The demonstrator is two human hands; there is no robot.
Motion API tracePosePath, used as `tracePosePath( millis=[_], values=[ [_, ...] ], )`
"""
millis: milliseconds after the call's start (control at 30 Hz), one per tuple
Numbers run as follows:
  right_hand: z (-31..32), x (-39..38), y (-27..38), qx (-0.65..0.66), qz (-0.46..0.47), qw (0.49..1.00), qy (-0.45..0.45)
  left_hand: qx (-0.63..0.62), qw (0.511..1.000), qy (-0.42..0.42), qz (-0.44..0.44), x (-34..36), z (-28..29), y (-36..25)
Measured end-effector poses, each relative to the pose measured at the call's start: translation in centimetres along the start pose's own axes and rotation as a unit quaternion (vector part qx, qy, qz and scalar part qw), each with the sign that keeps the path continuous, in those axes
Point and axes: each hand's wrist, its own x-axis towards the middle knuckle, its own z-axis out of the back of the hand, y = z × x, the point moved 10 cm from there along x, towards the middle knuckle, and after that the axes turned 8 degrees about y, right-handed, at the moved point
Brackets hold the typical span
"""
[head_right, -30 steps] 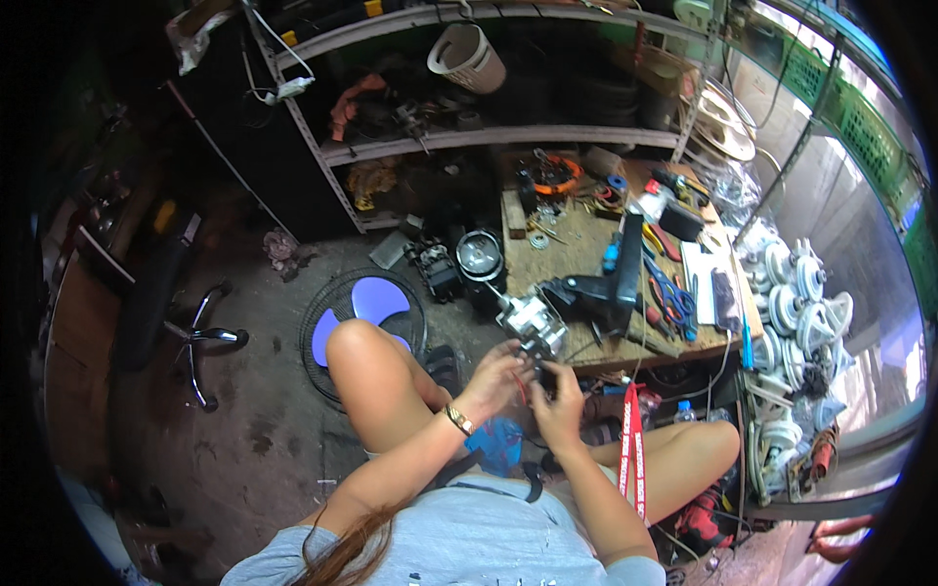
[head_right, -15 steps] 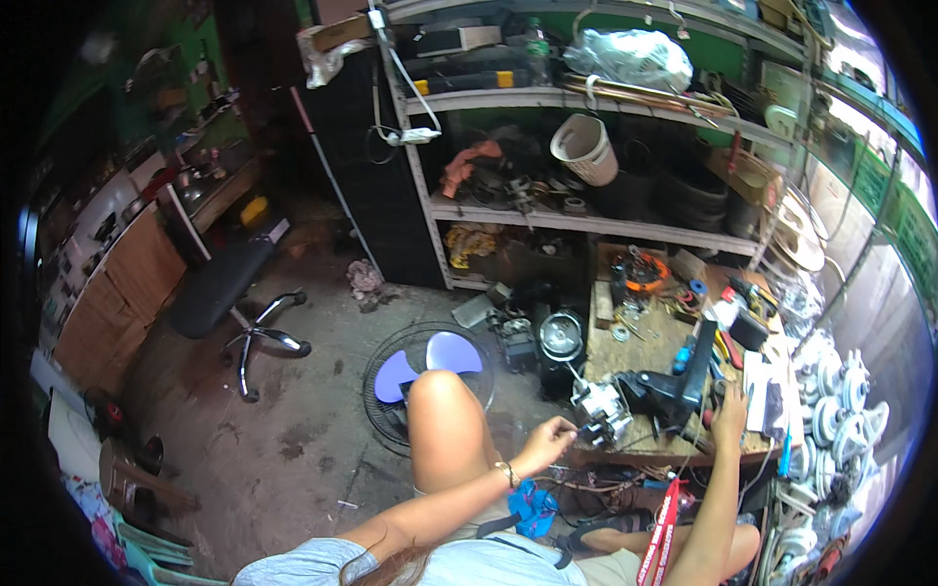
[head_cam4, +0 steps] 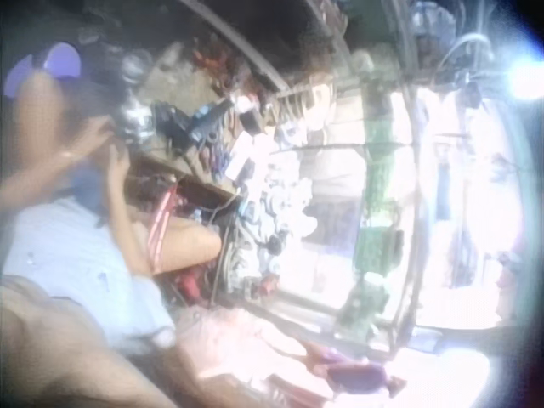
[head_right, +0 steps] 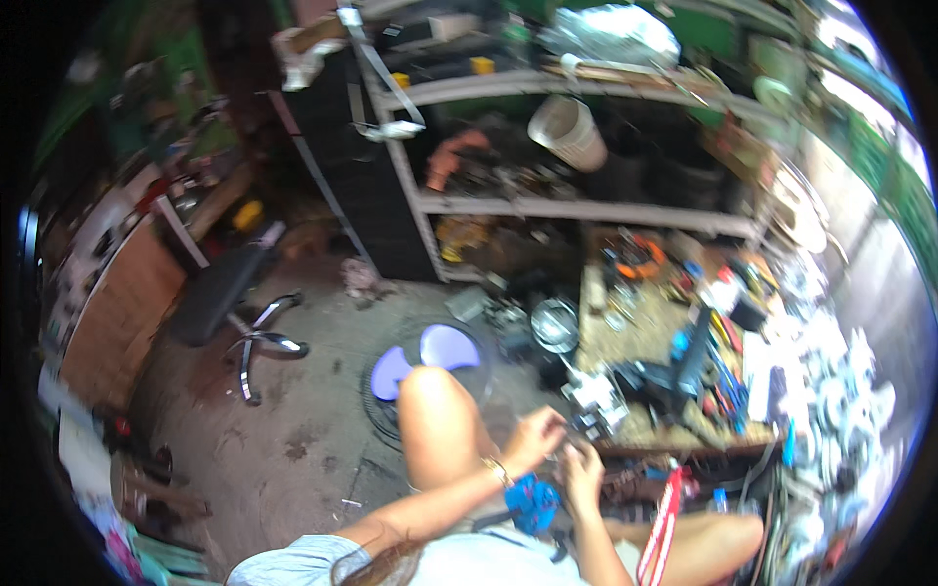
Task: The person manipulates a motor assembly by hand, pulling on wires and adjusting components. They then use a screwdriver to tighten a screw on the housing.
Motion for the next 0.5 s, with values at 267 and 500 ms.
tracePosePath(
  millis=[267, 500],
  values=[
    [-0.5, 2.0, -1.2, 0.097, -0.005, 0.993, -0.062, 0.029, 0.999, -0.015, 0.003, 0.1, 0.9, -1.2],
    [-0.6, 2.7, -0.6, 0.106, 0.0, 0.987, -0.12, 0.063, 0.998, 0.0, -0.016, 0.2, 0.3, -1.7]
  ],
)
